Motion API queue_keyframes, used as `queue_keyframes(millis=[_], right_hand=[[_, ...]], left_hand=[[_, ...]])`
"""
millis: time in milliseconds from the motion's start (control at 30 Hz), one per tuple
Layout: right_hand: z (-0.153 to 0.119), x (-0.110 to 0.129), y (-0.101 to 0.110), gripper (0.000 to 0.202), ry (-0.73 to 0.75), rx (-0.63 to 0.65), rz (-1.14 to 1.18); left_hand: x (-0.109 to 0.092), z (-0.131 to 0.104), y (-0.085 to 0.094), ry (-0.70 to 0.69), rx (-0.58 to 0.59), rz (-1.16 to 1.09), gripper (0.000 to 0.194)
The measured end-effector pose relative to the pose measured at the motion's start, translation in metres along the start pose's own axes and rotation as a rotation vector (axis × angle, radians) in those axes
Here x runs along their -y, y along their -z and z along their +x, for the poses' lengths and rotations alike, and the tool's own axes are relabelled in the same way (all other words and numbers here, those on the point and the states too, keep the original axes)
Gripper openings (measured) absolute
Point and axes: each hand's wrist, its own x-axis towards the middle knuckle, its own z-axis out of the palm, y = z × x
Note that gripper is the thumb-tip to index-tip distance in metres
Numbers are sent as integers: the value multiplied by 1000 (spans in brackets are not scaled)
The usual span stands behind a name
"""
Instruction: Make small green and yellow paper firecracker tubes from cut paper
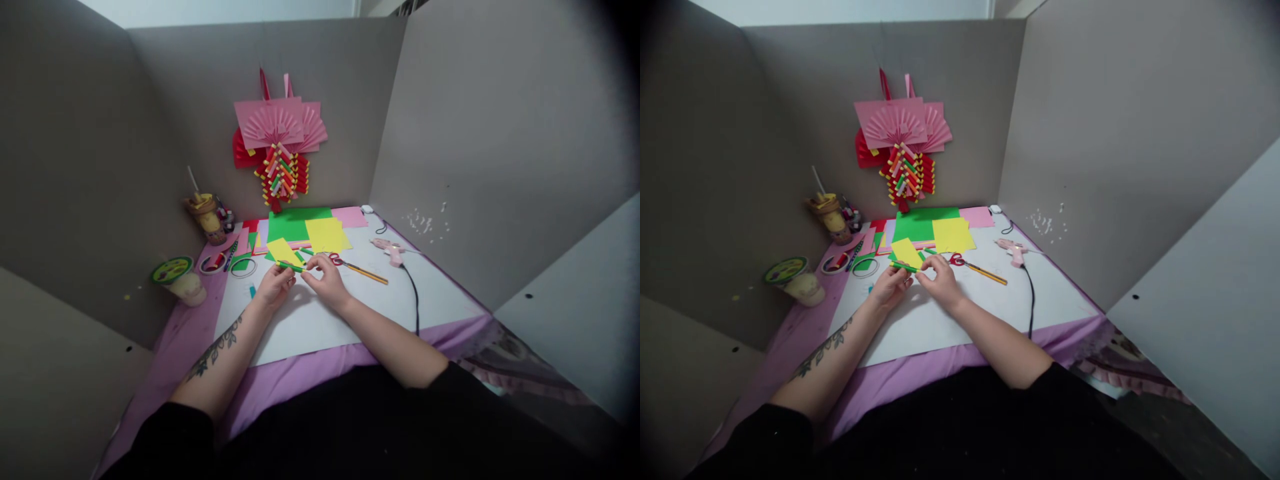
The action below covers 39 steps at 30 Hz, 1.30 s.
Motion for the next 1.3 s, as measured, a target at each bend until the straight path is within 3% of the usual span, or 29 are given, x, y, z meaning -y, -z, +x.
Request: queue_keyframes(millis=[133, 467, 867, 1300], right_hand=[[0, 0, -2, 22, -68, 43, 34], [1, -5, -1, 12, -85, 20, 75], [0, -2, -2, 17, -228, 74, 163], [-1, -5, -2, 19, -271, 76, 200]], left_hand=[[1, 1, 0, -9, -13, -2, 41], [0, 0, 1, -44, 0, 51, 41], [-4, 0, 1, -67, -25, 32, 41], [-5, 0, 3, -64, -63, -21, 41]])
